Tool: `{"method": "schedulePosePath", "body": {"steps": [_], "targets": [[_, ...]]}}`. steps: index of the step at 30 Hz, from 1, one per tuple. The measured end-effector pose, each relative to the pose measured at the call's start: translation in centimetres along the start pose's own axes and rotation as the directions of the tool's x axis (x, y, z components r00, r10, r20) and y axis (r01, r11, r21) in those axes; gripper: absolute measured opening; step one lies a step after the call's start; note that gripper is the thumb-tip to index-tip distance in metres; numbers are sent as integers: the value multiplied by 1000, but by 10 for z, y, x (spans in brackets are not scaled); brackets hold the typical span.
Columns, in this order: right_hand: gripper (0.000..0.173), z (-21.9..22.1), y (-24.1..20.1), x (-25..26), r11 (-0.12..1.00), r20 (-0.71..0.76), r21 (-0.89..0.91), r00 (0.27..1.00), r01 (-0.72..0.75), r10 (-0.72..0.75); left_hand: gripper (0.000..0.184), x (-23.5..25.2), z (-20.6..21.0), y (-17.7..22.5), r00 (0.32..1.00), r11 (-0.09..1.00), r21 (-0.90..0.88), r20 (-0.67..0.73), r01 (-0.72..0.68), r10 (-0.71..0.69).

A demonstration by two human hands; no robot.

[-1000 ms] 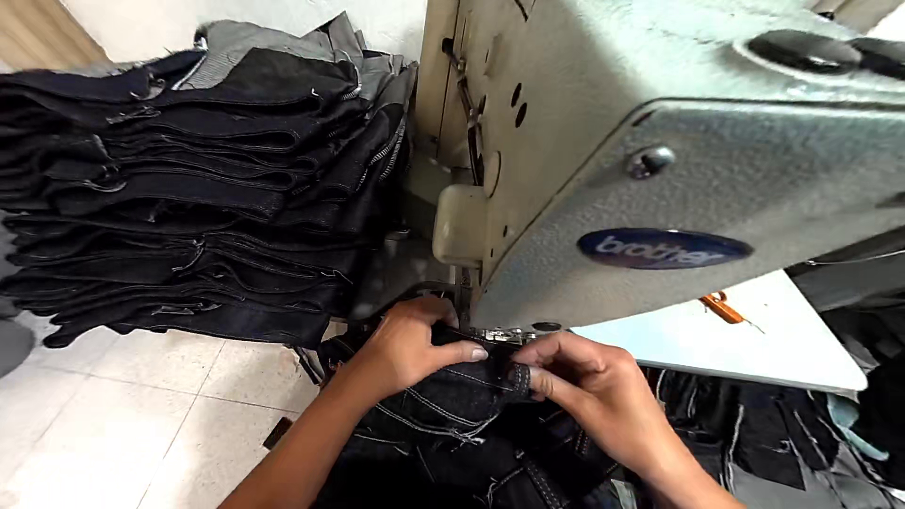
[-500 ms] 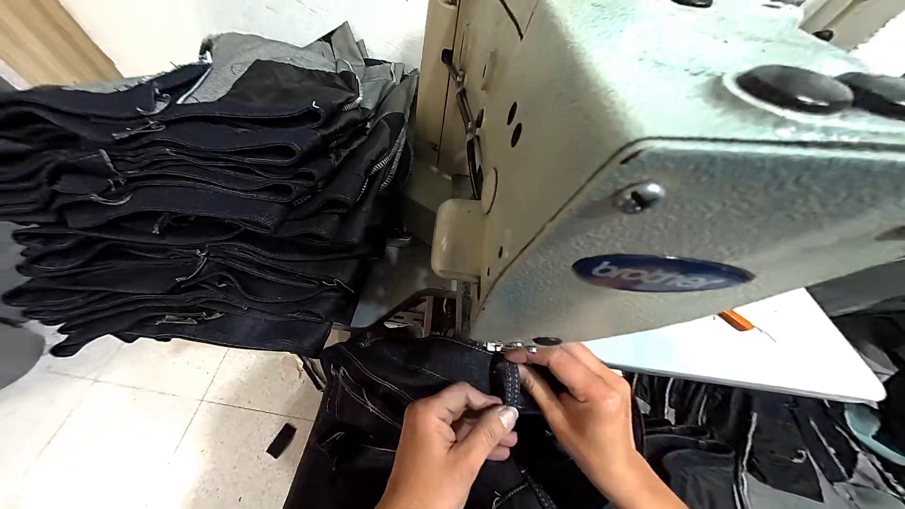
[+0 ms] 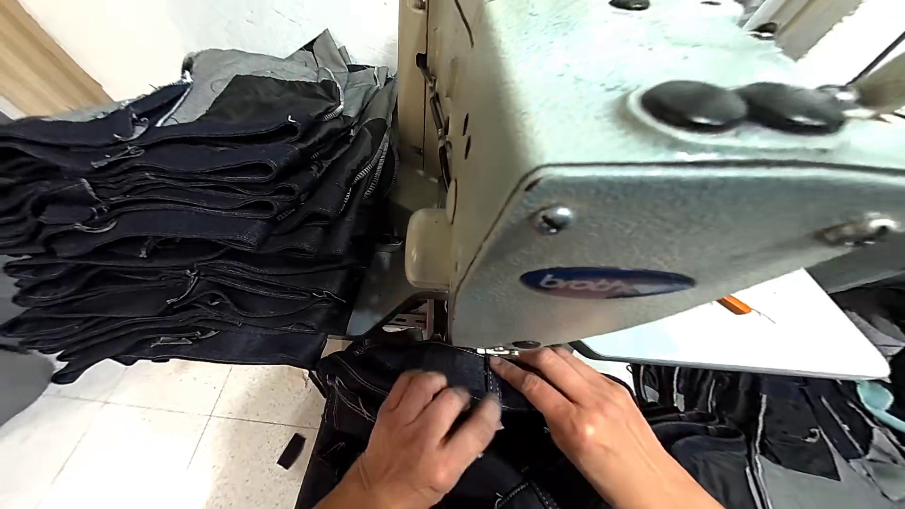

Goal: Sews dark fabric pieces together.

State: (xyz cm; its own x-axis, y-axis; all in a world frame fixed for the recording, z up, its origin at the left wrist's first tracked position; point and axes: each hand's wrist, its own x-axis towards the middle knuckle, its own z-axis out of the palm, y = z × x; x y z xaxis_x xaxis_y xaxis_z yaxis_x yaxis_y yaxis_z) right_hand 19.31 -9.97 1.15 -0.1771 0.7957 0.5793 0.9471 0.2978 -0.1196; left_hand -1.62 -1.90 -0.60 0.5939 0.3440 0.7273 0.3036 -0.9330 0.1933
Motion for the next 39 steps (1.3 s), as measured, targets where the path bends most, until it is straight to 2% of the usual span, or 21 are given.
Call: {"method": "schedulePosePath", "body": {"steps": [2,3,5,6,9,11,15,20,30,33,35,39], "targets": [[38,1,3,0,1000,-5,-5,1000,-17,17,22,8,-2,-13,968,967,80,87,-243,236],[39,1,6,-1,999,-2,21,999,-33,33,24,9,-2,-18,946,950,67,131,-306,296],[33,-1,20,-9,974,58,197,993,-109,99,27,8,-2,-25,925,943,25,207,-332,320],[30,-4,30,-16,927,129,327,980,-184,150,28,9,-4,-26,922,946,16,231,-323,310],[49,-4,59,-40,764,300,499,908,-409,291,28,11,-7,-20,932,957,63,255,-282,258],[42,8,61,-49,664,317,568,874,-487,369,29,11,-6,-12,944,963,113,256,-243,208],[38,8,62,-34,666,229,544,854,-510,467,28,15,-2,-4,968,983,125,231,-135,103],[38,7,67,-31,692,225,542,875,-477,428,28,16,0,-2,970,985,123,226,-123,93],[41,1,69,-32,756,199,530,923,-384,329,27,16,-8,-13,961,993,-3,249,-119,116],[39,-4,73,-35,753,249,533,922,-385,296,27,15,-13,-22,956,991,-107,272,-83,109],[39,-8,78,-39,723,309,546,904,-423,296,28,13,-14,-29,957,971,-236,272,-30,96],[49,-16,84,-46,589,529,566,802,-577,277,25,10,-23,-40,961,861,-492,276,127,16]]}}
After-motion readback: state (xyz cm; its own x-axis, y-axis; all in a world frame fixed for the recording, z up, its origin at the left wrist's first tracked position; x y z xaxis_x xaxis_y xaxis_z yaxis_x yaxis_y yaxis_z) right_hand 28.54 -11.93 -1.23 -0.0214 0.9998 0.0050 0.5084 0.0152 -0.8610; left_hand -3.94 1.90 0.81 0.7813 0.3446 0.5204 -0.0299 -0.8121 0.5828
